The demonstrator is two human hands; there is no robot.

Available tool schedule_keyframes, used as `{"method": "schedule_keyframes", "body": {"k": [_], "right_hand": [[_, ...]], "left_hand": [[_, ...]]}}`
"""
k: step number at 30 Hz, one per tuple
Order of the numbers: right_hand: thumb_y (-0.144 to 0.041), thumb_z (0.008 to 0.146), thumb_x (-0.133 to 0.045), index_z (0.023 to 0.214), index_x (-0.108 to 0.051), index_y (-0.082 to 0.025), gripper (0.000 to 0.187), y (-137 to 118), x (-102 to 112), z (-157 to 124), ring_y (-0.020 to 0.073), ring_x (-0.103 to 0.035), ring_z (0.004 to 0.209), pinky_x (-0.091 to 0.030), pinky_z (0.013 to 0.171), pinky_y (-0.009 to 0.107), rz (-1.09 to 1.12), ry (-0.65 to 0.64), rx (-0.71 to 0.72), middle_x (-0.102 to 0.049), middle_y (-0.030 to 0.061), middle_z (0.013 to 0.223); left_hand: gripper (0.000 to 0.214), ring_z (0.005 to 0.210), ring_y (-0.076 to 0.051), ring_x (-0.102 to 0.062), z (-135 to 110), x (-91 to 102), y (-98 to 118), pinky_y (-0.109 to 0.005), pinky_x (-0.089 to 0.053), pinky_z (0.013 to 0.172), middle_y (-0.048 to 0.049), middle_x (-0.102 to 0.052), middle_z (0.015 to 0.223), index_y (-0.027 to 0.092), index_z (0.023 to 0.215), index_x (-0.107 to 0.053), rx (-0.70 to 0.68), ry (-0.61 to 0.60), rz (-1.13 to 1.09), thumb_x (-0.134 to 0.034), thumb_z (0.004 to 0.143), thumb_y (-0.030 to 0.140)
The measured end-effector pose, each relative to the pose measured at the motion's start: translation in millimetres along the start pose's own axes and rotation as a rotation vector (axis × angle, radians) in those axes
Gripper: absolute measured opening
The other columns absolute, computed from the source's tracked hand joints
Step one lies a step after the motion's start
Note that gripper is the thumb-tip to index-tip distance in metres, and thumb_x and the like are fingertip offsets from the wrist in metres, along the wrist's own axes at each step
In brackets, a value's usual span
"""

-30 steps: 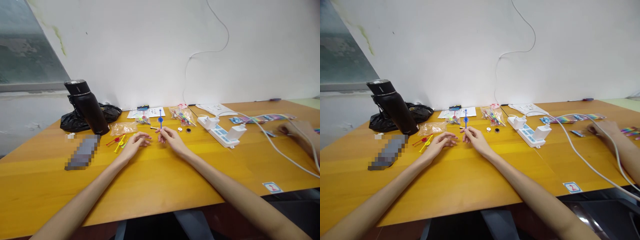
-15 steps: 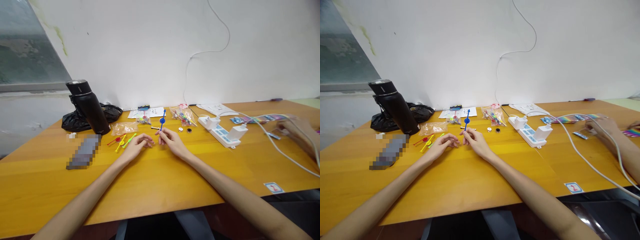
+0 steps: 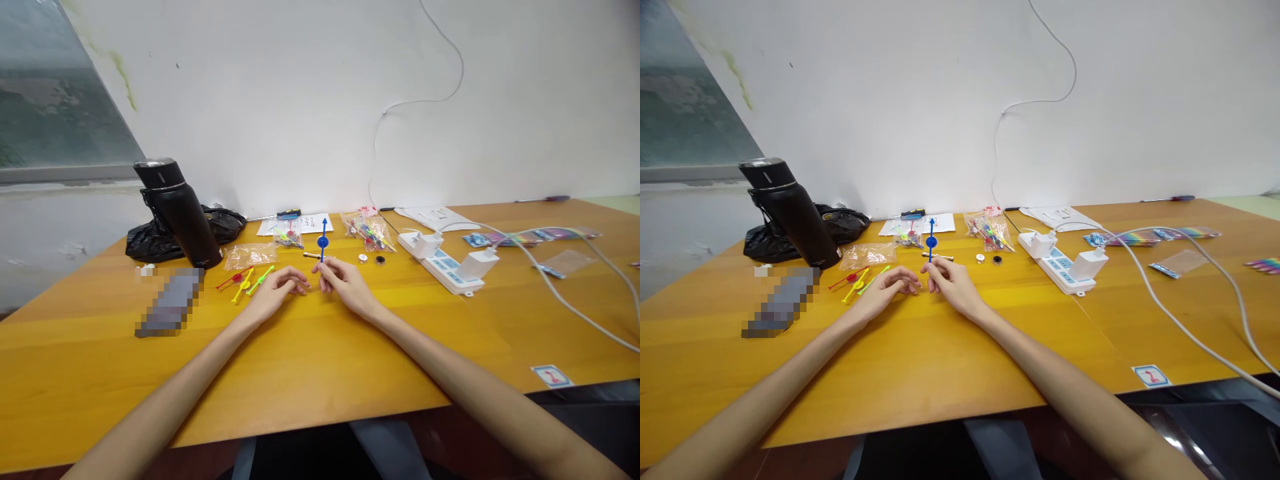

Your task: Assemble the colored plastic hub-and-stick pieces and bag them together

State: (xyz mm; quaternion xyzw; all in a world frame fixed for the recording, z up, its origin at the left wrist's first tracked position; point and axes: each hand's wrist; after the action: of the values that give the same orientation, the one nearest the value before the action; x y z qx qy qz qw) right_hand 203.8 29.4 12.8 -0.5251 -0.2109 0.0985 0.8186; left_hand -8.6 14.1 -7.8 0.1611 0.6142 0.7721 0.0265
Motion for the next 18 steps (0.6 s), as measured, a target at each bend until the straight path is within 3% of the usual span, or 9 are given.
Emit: {"method": "schedule_keyframes", "body": {"k": [12,14,18], "right_hand": [[-0.047,0.1,-0.052,0.096,-0.064,-0.018,0.032,-0.7,-0.3,0.0,0.0128,-0.054,0.061,-0.043,0.064,0.025,0.0,-0.016,-0.024,-0.059,-0.0025,0.064],[-0.046,0.101,-0.051,0.095,-0.063,-0.017,0.032,1.3,-1.4,-1.0,0.0129,-0.055,0.062,-0.044,0.065,0.025,-0.005,-0.074,-0.056,-0.061,-0.0017,0.067],[-0.04,0.101,-0.051,0.09,-0.065,-0.017,0.03,4.5,-5.6,-4.8,0.0139,-0.06,0.069,-0.045,0.07,0.025,-0.138,-0.314,-0.113,-0.066,0.0009,0.073]], "left_hand": [[0.018,0.085,-0.018,-0.07,0.1,-0.9,0.1,-0.033,-0.053,0.086,-0.0079,-0.073,0.103,0.017,0.1,-0.065,0.006,0.02,-0.037,-0.055,0.091,0.029],[0.021,0.085,-0.018,-0.07,-0.2,-1.5,0.4,-0.032,-0.054,0.083,-0.008,-0.072,0.107,0.018,0.105,-0.063,0.018,0.044,-0.084,-0.057,0.092,0.033],[0.034,0.091,-0.019,-0.068,-1.0,-3.3,3.2,-0.03,-0.055,0.079,-0.0078,-0.069,0.112,0.021,0.116,-0.058,0.043,0.069,-0.141,-0.06,0.092,0.045]]}}
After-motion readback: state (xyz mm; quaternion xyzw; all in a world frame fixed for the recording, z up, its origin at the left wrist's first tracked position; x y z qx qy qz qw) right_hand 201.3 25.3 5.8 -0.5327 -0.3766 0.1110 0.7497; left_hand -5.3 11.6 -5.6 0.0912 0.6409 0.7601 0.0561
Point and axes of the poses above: each hand's wrist, its own z-axis towards the middle knuckle, its own x-axis out of the back of the hand, y = z × x
